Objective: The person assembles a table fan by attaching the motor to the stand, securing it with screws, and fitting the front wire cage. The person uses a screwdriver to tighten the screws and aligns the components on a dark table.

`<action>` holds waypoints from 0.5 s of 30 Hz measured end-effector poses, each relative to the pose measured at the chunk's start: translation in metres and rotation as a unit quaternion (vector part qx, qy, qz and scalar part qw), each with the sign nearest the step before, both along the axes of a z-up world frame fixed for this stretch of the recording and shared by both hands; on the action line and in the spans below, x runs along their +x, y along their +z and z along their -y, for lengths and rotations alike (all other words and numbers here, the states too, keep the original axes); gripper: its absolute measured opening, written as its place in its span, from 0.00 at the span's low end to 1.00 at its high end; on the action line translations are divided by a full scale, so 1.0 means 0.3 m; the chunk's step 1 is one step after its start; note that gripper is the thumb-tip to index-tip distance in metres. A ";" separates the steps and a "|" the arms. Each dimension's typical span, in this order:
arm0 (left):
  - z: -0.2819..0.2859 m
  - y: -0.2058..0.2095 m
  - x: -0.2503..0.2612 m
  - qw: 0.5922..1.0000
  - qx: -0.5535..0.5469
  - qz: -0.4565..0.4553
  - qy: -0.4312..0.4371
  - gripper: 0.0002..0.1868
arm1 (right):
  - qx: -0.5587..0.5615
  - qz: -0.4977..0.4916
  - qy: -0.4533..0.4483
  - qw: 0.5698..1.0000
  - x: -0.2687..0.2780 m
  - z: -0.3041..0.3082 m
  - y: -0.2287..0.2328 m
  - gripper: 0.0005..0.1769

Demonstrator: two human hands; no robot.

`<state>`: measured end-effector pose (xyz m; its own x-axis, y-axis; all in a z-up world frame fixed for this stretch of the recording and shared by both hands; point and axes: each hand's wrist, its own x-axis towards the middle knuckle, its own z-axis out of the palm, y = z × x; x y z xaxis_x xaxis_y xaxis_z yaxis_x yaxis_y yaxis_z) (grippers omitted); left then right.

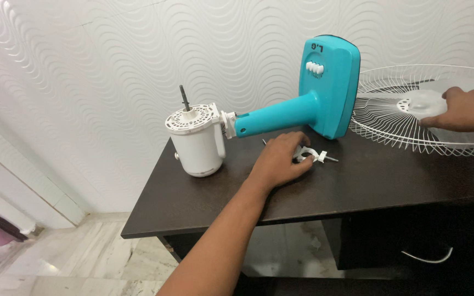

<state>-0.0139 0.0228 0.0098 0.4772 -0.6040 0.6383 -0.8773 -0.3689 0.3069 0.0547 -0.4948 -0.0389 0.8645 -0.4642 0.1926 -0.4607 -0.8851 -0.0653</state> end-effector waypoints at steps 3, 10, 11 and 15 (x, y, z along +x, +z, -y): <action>0.003 0.001 0.004 1.000 0.007 -0.003 -0.002 0.19 | -0.010 -0.003 -0.021 1.000 0.016 -0.013 0.011 0.57; -0.001 -0.012 0.009 1.000 -0.011 -0.008 -0.012 0.19 | 0.070 0.038 -0.032 0.996 -0.005 -0.023 0.070 0.61; -0.003 -0.013 0.008 1.000 -0.010 -0.009 -0.010 0.18 | 0.079 0.062 -0.034 0.994 0.002 -0.015 0.085 0.61; -0.006 -0.007 0.002 1.000 0.003 -0.010 -0.003 0.19 | 0.040 0.237 0.036 0.970 -0.004 0.045 0.170 0.54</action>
